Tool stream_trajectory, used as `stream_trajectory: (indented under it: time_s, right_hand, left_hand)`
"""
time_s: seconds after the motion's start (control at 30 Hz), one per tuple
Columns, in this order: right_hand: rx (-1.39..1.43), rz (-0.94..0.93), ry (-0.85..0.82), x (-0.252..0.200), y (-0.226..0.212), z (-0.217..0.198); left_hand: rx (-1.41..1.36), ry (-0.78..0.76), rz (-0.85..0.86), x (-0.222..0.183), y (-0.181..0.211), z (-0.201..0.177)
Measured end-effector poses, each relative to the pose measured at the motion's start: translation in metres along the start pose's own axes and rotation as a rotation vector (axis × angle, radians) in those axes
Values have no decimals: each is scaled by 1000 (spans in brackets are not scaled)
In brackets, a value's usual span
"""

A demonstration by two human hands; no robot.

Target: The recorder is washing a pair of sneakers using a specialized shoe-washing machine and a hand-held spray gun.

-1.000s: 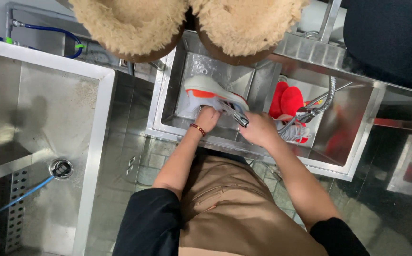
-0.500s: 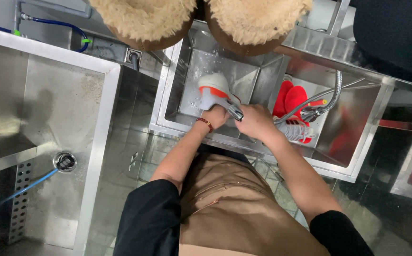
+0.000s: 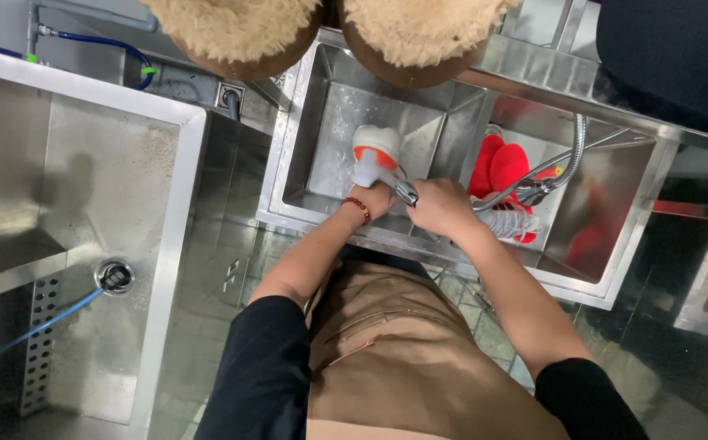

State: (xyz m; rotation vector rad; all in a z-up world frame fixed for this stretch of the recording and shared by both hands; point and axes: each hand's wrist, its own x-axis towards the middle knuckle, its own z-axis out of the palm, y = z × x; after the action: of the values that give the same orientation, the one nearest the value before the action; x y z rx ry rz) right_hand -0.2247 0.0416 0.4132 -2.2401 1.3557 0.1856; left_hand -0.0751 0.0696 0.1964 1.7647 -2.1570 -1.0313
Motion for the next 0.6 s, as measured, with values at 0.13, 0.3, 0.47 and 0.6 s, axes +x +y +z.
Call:
stream_trajectory:
  time_s: [0.13, 0.3, 0.47, 0.6]
  right_hand:
    - [18, -6, 53, -6, 13, 5]
    - [27, 48, 75, -18, 30, 17]
    - [53, 55, 116, -32, 42, 28]
    - [110, 46, 163, -39, 44, 32]
  left_hand:
    - [75, 40, 1, 6, -4, 18]
    - [0, 80, -57, -2, -5, 24]
    - [-628, 219, -174, -6, -18, 42]
    - [-849, 426, -223, 0, -34, 72]
